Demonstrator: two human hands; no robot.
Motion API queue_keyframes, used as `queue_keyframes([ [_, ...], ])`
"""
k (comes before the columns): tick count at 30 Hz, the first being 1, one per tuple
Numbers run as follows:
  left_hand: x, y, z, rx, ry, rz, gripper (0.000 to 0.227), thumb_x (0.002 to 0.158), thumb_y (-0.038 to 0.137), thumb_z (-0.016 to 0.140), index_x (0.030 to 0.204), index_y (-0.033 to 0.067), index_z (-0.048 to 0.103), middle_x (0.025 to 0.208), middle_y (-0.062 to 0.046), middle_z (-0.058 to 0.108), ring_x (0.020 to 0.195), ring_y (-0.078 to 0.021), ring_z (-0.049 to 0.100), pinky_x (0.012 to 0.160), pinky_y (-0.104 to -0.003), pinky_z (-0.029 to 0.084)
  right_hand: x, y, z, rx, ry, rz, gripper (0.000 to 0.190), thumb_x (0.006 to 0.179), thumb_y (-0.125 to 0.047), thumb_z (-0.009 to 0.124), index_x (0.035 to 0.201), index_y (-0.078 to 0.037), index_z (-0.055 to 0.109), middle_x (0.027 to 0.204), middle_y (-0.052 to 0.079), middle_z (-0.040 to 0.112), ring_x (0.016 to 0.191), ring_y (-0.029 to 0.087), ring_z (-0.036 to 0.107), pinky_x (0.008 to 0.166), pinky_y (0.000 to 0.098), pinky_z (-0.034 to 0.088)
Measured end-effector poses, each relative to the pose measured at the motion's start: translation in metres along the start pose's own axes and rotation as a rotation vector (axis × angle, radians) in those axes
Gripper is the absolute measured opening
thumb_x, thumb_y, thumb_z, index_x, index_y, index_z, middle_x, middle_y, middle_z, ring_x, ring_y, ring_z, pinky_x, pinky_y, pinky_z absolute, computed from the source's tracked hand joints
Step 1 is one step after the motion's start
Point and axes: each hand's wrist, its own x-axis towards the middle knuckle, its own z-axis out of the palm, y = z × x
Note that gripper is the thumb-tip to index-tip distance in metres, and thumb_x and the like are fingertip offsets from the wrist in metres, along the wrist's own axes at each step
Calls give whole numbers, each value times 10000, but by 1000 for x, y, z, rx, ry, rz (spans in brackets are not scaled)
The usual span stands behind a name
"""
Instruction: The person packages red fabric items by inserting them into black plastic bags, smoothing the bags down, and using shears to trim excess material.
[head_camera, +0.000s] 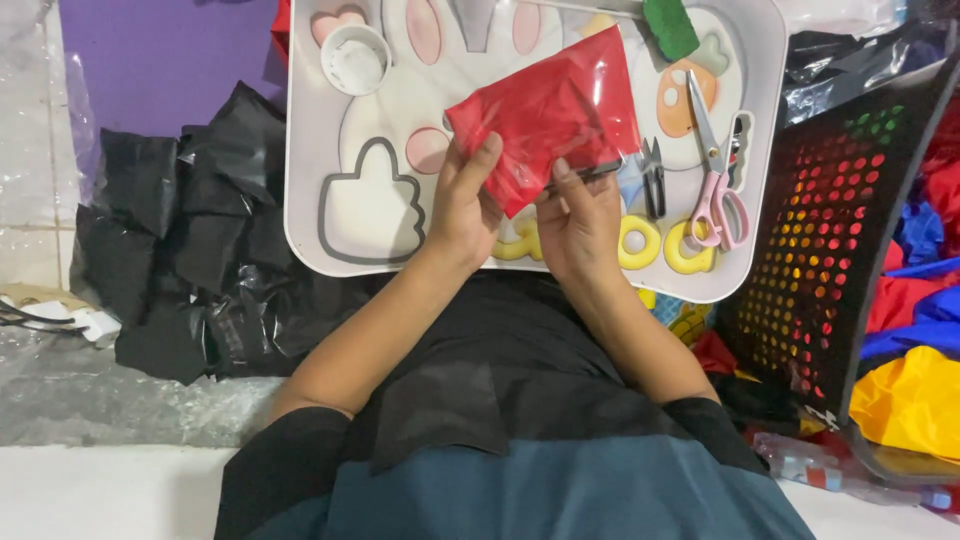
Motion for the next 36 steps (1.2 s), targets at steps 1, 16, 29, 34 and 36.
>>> queue_keyframes([
  [1,2,-1,-4,-2,1,-1,458,932,264,808,1307,145,573,1190,-95,696,1110,-246,699,948,-444,616,-1,0,0,-2,0,1,341,971,-3,695,1269,-135,595,1105,34,720,941,183,757,854,322,659],
  [16,0,11,2,-59,133,8,399,963,427,713,1203,121,622,1121,-89,689,1090,-256,679,976,-409,557,8,28,-47,39,25,-22,363,953,72,648,1278,-90,633,1112,60,719,1038,228,744,954,397,625],
  [29,-17,-10,14,254,8,37,864,742,100,947,1442,129,442,1289,-64,594,1167,-154,585,986,-358,558,4,16,-33,61,18,-59,355,1027,11,586,1359,-111,559,1251,71,680,1141,240,702,1037,416,582],
  [34,-10,-10,12,415,-64,59,1072,692,113,994,1533,132,330,1432,-89,499,1282,-157,505,1119,-374,475,6,33,-56,78,78,-49,244,1042,-49,574,1275,-118,591,1093,44,715,1007,176,732,978,328,599],
  [36,-13,-10,14,430,-133,39,1052,719,56,969,1542,102,315,1435,-107,508,1299,-170,513,1124,-386,468,4,19,-37,37,58,-54,276,1070,-94,557,1341,-149,553,1230,114,691,1155,280,705,1017,436,592],
])
